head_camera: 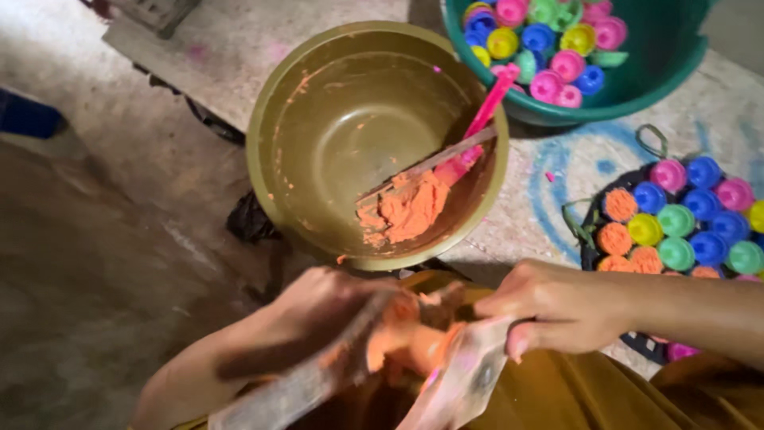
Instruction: The person scoops orange paste from a bowl using a pink spatula and fills small colorful cupcake molds arranged in a tray. The person repeatedly transfers paste into each mold, pressing it down with a wooden tool to shape the contents.
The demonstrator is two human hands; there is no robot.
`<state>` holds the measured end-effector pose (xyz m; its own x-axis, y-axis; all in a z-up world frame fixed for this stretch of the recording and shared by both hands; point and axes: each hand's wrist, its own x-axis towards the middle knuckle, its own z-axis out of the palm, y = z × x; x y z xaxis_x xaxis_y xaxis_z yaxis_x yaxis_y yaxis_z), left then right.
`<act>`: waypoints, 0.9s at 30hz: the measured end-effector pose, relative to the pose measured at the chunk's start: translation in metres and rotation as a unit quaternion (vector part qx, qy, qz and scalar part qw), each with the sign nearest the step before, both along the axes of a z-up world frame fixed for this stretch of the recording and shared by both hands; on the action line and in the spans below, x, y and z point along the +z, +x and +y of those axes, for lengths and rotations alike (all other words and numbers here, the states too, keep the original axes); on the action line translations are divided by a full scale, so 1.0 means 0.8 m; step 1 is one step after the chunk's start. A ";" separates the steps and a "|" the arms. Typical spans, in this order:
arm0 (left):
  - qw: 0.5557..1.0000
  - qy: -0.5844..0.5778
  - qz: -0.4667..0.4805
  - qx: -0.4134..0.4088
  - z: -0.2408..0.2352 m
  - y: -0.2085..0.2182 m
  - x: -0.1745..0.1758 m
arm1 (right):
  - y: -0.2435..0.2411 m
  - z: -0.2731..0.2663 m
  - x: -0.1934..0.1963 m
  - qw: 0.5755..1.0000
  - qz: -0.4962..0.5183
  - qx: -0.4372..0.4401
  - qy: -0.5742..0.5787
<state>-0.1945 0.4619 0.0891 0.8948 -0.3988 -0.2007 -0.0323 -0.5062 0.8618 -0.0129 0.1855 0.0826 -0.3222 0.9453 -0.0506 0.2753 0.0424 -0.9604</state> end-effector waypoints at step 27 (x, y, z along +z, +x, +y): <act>0.784 0.035 0.064 0.617 0.039 -0.003 -0.417 | 0.167 0.176 -0.175 0.840 -0.509 -0.076 -0.172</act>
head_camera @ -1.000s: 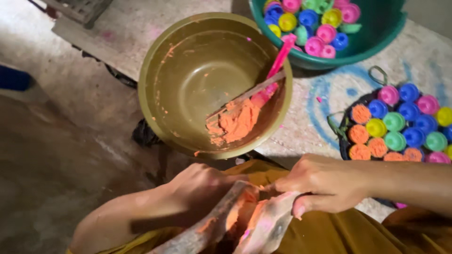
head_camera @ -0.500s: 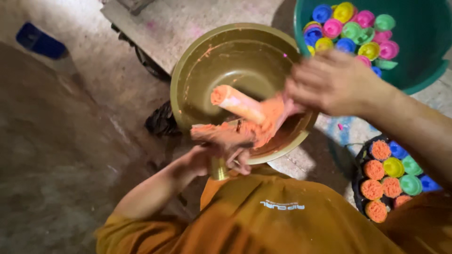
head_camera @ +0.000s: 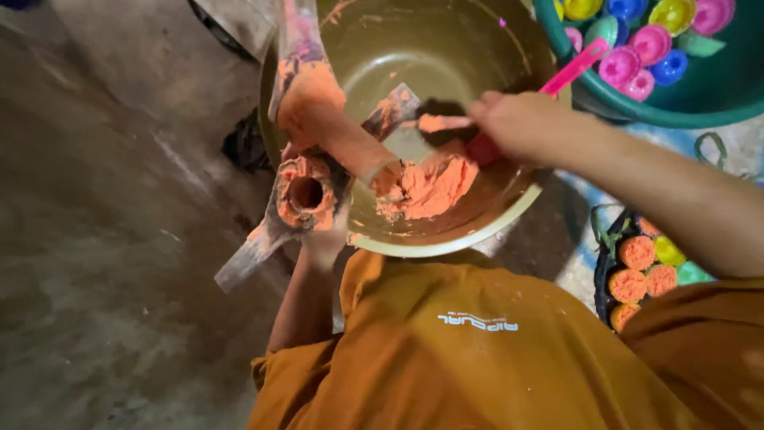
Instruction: The person scoops orange paste from a bowl using a pink spatula and fills small colorful cupcake molds arranged in a tray. The person repeatedly transfers paste into each mold, pressing it down with a wooden tool to shape the contents.
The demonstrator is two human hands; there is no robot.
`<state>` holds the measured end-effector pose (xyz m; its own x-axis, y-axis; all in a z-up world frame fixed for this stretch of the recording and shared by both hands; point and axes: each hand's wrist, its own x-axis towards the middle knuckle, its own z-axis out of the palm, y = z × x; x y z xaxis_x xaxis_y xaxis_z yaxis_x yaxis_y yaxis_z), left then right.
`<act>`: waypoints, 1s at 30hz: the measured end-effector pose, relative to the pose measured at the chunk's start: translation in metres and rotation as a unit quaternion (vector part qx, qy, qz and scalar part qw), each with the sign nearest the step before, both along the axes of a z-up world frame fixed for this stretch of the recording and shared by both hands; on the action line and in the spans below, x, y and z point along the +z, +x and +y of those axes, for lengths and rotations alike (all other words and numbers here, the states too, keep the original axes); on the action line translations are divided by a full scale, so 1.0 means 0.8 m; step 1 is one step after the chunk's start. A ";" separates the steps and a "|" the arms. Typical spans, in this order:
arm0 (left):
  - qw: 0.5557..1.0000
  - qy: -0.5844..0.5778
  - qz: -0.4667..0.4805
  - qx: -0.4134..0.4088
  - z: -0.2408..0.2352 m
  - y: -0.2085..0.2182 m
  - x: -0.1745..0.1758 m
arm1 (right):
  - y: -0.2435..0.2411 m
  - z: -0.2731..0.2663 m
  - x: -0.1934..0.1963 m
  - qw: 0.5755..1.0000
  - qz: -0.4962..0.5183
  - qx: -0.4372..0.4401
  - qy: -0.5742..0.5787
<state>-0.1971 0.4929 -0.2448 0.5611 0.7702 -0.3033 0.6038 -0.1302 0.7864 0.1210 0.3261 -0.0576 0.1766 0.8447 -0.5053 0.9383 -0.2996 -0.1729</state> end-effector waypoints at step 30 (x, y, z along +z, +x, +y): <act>0.997 0.063 -0.032 -0.019 -0.040 -0.003 0.001 | -0.157 -0.032 0.013 0.991 0.013 0.005 -0.131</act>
